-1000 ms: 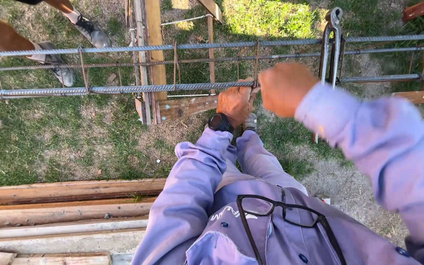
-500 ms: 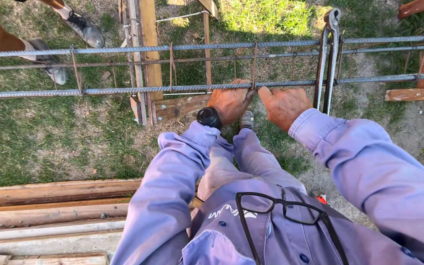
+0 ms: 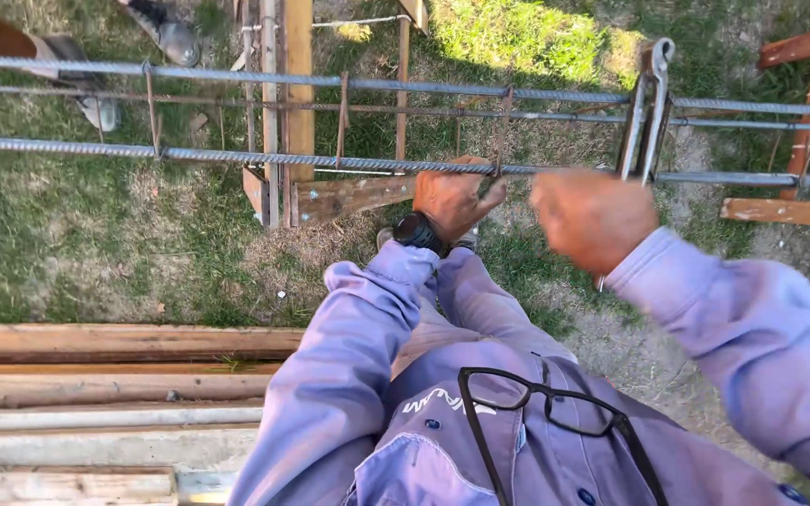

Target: The person is tying a rebar grid using wire ties and a manual rebar tying tool. They repeatedly wrap wire around the intersections of the steel bars and twist it to secure the structure. Another person is visible nearby, also working on the construction site.

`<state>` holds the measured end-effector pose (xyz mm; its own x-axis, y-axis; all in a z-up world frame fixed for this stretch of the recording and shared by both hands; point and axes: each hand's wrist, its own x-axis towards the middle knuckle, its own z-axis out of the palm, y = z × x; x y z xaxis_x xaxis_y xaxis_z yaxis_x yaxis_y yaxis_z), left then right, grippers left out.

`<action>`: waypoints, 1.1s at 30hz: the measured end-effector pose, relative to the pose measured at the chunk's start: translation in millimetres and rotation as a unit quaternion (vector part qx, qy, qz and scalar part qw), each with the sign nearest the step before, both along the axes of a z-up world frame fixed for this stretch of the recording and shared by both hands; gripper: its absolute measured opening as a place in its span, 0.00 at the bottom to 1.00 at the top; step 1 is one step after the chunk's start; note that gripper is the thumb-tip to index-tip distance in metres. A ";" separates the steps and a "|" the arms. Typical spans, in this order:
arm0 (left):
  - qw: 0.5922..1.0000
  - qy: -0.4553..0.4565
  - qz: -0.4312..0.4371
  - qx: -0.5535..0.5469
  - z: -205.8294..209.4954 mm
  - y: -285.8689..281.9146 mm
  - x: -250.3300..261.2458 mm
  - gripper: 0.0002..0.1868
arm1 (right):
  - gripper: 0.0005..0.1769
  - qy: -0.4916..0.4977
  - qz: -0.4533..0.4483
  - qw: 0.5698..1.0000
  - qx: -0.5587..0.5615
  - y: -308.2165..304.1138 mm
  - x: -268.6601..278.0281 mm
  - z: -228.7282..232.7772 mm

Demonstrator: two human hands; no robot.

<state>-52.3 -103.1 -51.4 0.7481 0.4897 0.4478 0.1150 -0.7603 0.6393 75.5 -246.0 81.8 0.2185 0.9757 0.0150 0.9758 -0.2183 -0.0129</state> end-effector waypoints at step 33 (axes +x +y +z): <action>0.974 0.159 0.025 -0.157 -9.5 -24.5 11.5 0.16 | 0.21 0.563 -0.180 0.795 -0.136 65.5 59.7 -41.8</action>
